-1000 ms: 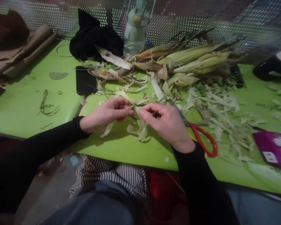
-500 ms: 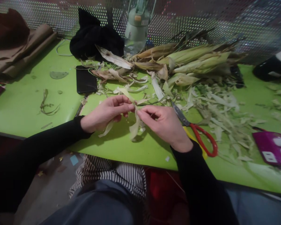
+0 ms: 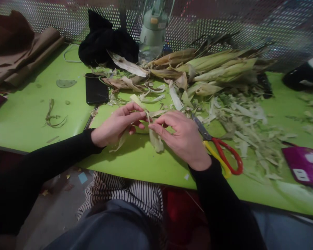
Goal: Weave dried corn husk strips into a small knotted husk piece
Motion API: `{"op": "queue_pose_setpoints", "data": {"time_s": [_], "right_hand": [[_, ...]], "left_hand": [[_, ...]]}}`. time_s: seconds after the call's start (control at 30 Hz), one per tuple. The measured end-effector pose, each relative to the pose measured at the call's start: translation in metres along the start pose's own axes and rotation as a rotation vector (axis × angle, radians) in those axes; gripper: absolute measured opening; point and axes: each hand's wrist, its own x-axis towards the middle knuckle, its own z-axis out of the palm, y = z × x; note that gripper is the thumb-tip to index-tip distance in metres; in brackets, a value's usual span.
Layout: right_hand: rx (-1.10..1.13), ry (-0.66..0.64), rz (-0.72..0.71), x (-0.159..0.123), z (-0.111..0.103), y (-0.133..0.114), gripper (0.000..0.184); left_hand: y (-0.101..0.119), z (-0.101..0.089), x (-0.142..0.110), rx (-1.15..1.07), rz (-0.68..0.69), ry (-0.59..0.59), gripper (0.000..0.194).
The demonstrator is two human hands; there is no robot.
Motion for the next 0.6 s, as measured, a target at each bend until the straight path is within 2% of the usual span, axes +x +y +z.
{"op": "queue_pose_setpoints", "data": {"time_s": [0.1, 0.2, 0.3, 0.43, 0.6], "right_hand": [[0.047, -0.069, 0.04, 0.0001, 0.0018, 0.0022, 0.02], [0.131, -0.022, 0.17, -0.0012, 0.0059, 0.0037, 0.016], [0.276, -0.034, 0.262, -0.0018, 0.0088, 0.004, 0.024], [0.375, -0.12, 0.337, -0.001, 0.0068, 0.003, 0.008], [0.427, -0.1, 0.425, -0.0026, 0.0029, 0.0033, 0.01]], "left_hand": [[-0.0021, -0.0005, 0.0004, -0.005, 0.032, -0.024, 0.015], [-0.0033, -0.0008, 0.0005, 0.03, 0.078, -0.055, 0.021], [-0.0028, -0.001, 0.0004, 0.071, 0.095, -0.07, 0.02], [0.0005, -0.0005, -0.0011, 0.143, 0.083, -0.069, 0.016], [0.0051, 0.0008, -0.0035, 0.168, 0.03, -0.14, 0.013]]}}
